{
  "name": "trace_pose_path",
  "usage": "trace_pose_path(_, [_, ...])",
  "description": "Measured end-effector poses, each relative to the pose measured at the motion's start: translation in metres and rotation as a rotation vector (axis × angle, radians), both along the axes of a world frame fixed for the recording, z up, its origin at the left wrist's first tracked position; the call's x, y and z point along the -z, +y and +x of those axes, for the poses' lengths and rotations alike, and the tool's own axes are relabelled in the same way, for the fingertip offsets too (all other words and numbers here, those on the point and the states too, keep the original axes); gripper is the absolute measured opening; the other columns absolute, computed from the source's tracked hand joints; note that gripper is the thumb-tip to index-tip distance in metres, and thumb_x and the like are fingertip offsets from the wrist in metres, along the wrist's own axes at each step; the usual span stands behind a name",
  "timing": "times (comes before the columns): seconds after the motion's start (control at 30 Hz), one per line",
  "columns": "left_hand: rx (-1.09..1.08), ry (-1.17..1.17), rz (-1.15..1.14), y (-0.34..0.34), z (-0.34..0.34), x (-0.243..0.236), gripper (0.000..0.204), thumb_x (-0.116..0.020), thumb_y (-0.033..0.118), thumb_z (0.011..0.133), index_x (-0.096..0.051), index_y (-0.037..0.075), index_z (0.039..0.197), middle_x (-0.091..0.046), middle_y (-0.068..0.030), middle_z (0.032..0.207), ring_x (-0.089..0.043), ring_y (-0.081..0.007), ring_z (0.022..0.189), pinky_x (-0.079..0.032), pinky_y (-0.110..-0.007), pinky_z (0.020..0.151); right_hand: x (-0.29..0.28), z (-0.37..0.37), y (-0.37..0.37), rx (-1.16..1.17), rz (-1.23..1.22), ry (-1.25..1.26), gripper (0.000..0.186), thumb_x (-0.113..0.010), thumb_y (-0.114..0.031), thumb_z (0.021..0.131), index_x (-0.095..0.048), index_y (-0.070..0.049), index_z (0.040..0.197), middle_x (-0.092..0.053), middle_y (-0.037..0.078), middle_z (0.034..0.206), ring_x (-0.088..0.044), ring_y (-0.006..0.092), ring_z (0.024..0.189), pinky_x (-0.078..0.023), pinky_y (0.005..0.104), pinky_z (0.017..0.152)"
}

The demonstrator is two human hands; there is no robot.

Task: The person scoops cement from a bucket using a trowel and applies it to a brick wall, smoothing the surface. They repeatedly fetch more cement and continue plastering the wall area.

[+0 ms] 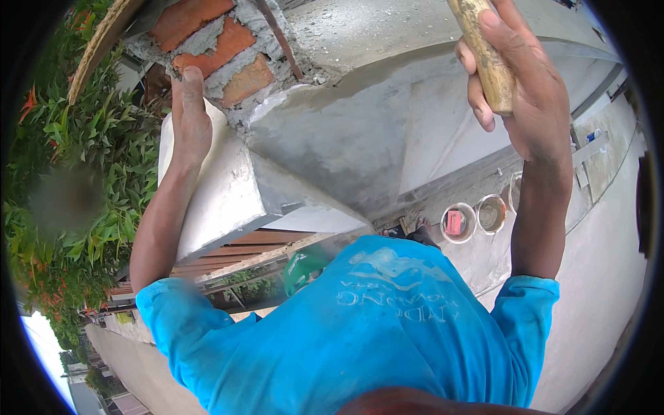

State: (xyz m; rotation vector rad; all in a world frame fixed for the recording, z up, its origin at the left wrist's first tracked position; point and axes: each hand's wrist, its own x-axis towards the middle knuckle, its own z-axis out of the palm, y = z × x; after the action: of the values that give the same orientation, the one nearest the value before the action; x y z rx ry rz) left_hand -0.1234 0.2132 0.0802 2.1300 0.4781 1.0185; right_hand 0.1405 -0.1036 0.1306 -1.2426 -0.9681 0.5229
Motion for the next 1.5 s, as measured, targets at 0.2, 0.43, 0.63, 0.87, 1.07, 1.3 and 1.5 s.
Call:
trace_pose_path(0.2, [0.035, 0.075, 0.043, -0.05, -0.003, -0.033, 0.072, -0.054, 0.039, 0.107, -0.025, 0.0, 0.16, -0.035, -0.0202, 0.161, -0.035, -0.0307, 0.149, -0.028, -0.046, 0.123, 0.078, 0.04, -0.057, 0.497, 0.379, -0.087, 0.041, -0.064, -0.015, 0.098, -0.047, 0.001, 0.132, -0.06, 0.008, 0.091, -0.061, 0.016, 0.065, -0.05, 0.0288, 0.06])
trace_pose_path(0.43, [-0.038, 0.111, -0.049, -0.07, -0.049, -0.048, 0.082, -0.065, 0.035, 0.102, -0.022, -0.004, 0.161, -0.054, -0.0281, 0.147, -0.065, -0.0337, 0.124, -0.052, -0.046, 0.104, 0.287, 0.07, -0.153, 1.311, 0.204, 0.269, 0.037, -0.071, -0.013, 0.093, -0.049, -0.004, 0.122, -0.056, 0.004, 0.078, -0.056, 0.0127, 0.058, -0.047, 0.0278, 0.052])
trace_pose_path(0.63, [-0.085, 0.261, 0.523, -0.114, -0.051, -0.049, 0.035, -0.071, 0.033, 0.098, -0.068, 0.001, 0.112, -0.073, -0.0108, 0.086, -0.072, -0.0233, 0.079, -0.053, -0.033, 0.07, 0.509, 0.018, -0.233, 1.644, -0.419, 0.435, 0.032, -0.071, -0.026, 0.096, -0.05, -0.004, 0.105, -0.053, 0.004, 0.068, -0.051, 0.0136, 0.051, -0.043, 0.0299, 0.045])
trace_pose_path(0.87, [-0.011, 0.348, 0.854, -0.152, -0.005, -0.068, 0.03, -0.074, 0.032, 0.093, -0.072, 0.002, 0.092, -0.07, -0.0086, 0.074, -0.069, -0.0263, 0.065, -0.051, -0.036, 0.059, 0.485, 0.034, -0.245, 1.743, -0.526, 0.372, 0.051, -0.065, -0.046, 0.101, -0.054, 0.001, 0.118, -0.052, 0.005, 0.071, -0.054, 0.0149, 0.057, -0.044, 0.0313, 0.048])
trace_pose_path(1.07, [-0.056, 0.273, 0.771, -0.157, -0.008, -0.055, 0.028, -0.063, 0.026, 0.101, -0.071, -0.001, 0.103, -0.068, -0.0134, 0.074, -0.065, -0.0265, 0.066, -0.048, -0.035, 0.061, 0.171, 0.166, -0.21, 1.325, -0.178, -0.271, 0.045, -0.063, -0.036, 0.104, -0.059, 0.0, 0.13, -0.06, 0.002, 0.087, -0.054, 0.0116, 0.077, -0.047, 0.027, 0.074])
trace_pose_path(1.3, [-0.219, 0.385, 0.701, -0.16, -0.019, -0.023, 0.025, -0.067, 0.018, 0.096, -0.071, -0.002, 0.111, -0.072, -0.0153, 0.089, -0.068, -0.0306, 0.082, -0.052, -0.038, 0.075, -0.029, 0.215, -0.058, 0.97, -0.678, -1.209, 0.041, -0.061, -0.042, 0.1, -0.066, -0.016, 0.132, -0.073, 0.01, 0.116, -0.07, 0.0291, 0.106, -0.053, 0.0414, 0.091])
trace_pose_path(1.5, [-0.424, 0.408, 0.583, -0.16, -0.042, -0.002, 0.027, -0.065, 0.011, 0.093, -0.07, -0.004, 0.115, -0.072, -0.0185, 0.103, -0.069, -0.0338, 0.098, -0.054, -0.041, 0.088, -0.047, 0.271, -0.033, 0.926, -0.991, -1.333, 0.04, -0.059, -0.039, 0.098, -0.067, -0.019, 0.133, -0.073, 0.011, 0.118, -0.069, 0.0337, 0.108, -0.055, 0.0458, 0.091])
